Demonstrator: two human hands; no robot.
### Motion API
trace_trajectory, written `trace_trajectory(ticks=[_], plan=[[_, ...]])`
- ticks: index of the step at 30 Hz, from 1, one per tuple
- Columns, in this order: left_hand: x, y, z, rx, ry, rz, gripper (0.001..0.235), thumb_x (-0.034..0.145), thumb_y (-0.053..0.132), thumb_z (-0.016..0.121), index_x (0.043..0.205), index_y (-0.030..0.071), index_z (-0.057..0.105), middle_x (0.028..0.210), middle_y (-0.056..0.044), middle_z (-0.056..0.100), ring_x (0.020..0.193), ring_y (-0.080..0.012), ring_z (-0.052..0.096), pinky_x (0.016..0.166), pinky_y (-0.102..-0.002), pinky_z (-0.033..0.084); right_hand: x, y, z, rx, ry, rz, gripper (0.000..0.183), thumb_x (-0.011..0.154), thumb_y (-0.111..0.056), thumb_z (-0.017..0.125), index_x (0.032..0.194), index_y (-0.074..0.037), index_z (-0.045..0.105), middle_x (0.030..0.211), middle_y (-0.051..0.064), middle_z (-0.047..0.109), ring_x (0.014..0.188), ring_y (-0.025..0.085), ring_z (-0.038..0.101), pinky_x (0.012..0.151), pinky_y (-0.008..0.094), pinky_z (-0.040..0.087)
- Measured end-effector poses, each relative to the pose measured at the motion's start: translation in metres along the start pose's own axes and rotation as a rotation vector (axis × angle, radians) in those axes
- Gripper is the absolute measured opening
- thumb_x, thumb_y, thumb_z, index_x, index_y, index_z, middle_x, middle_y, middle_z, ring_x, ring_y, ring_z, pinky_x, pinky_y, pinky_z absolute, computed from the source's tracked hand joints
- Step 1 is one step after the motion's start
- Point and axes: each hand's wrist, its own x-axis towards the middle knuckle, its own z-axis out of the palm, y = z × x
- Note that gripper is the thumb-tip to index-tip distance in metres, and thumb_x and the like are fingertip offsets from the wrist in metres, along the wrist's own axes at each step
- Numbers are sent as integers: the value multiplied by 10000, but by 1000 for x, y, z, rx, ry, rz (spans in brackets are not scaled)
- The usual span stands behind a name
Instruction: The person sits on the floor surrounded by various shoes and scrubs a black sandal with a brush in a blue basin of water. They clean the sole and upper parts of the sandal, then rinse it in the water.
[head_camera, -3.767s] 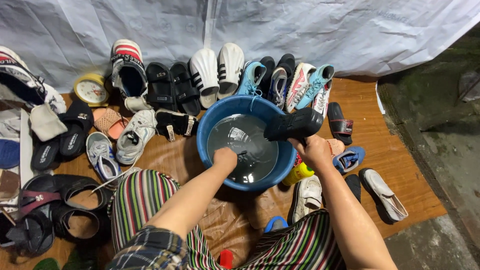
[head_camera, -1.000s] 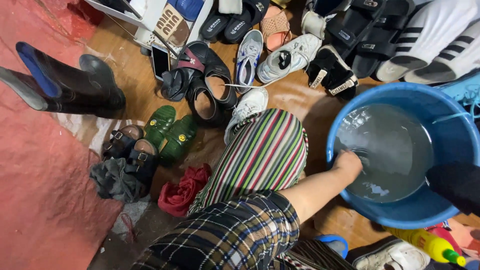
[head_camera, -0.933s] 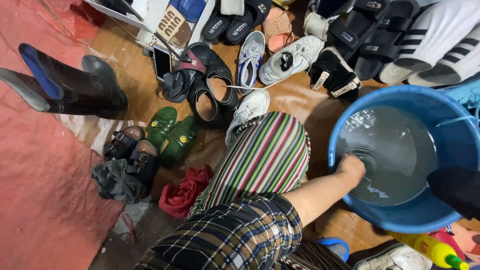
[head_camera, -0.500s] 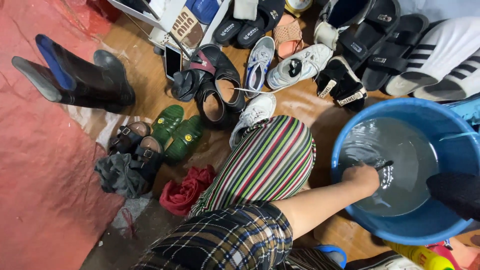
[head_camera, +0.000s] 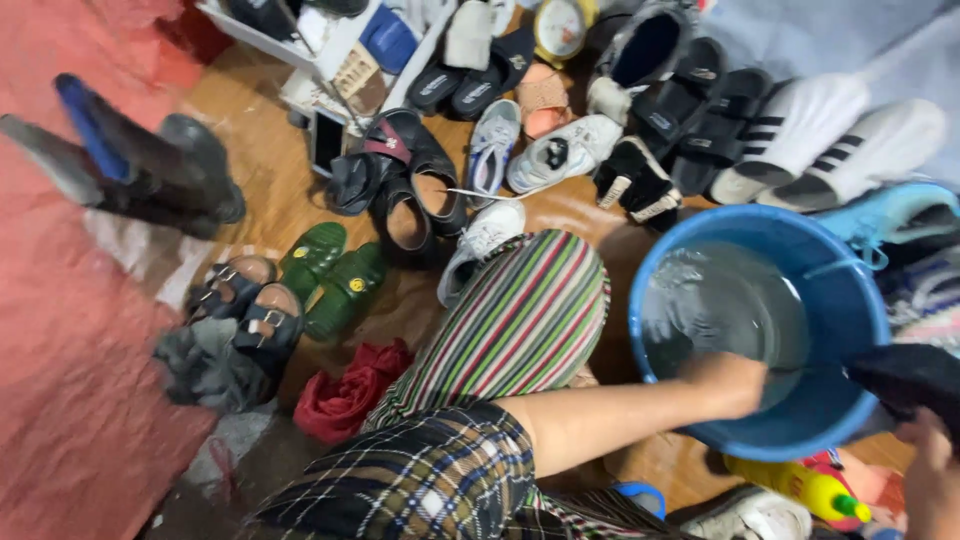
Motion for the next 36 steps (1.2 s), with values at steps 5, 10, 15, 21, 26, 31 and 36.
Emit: trace_trajectory(ticks=[5, 10, 15, 21, 26, 31, 36], plan=[[-14, -3, 0, -114, 91, 17, 236, 902, 129, 502, 955, 5, 696, 898, -257, 730, 778, -482, 678, 712, -562, 533, -15, -237, -29, -449, 124, 86, 285, 1236, -187, 774, 1086, 53, 803, 898, 212, 717, 673, 351, 618, 646, 456, 497], [-38, 26, -12, -230, 218, 151, 179, 946, 218, 506, 1011, 77, 595, 849, -234, 713, 760, -505, 657, 673, -600, 500, -30, -268, -33, -679, 243, 80, 482, 1145, -376, 778, 1002, 84, 791, 857, 265, 742, 639, 446, 646, 632, 495, 514], [-42, 29, -15, -219, 489, 291, 359, 962, 92, 528, 1280, -60, 597, 1122, -235, 740, 907, -403, 733, 803, -470, 585, -30, -339, -31, 170, 310, 42, 125, 1098, -8, 566, 1178, 54, 640, 874, 90, 702, 717, 169, 630, 660, 269, 485], [-31, 21, 11, -632, 372, 17, 404, 1017, 140, 520, 1397, 6, 548, 1137, -302, 705, 843, -385, 751, 726, -431, 649, -28, -369, -33, 100, 363, 61, 333, 1088, -99, 610, 814, -145, 793, 715, 6, 706, 630, 107, 607, 658, 276, 491], [-34, 25, 11, -623, 427, 216, 387, 1011, 91, 545, 1390, 15, 570, 1118, -242, 711, 867, -338, 723, 778, -446, 627, -37, -323, -37, 216, 311, 39, 74, 1085, -8, 597, 1051, -18, 662, 840, 106, 677, 713, 196, 662, 689, 312, 532], [-54, 42, 15, -428, 331, 538, 391, 1061, 185, 506, 1443, 159, 587, 1177, -157, 725, 1008, -348, 741, 861, -446, 626, -34, -327, -23, 56, 283, 83, 267, 1079, -108, 660, 838, -102, 773, 723, 61, 704, 662, 203, 685, 697, 348, 553], [-25, 2, 9, -119, 428, 504, 430, 1037, 177, 498, 1463, 137, 542, 1062, -151, 657, 991, -397, 678, 780, -477, 582, -35, -340, -28, 81, 274, 48, 257, 1080, -75, 658, 848, -58, 767, 728, 108, 706, 681, 255, 692, 713, 370, 537]])
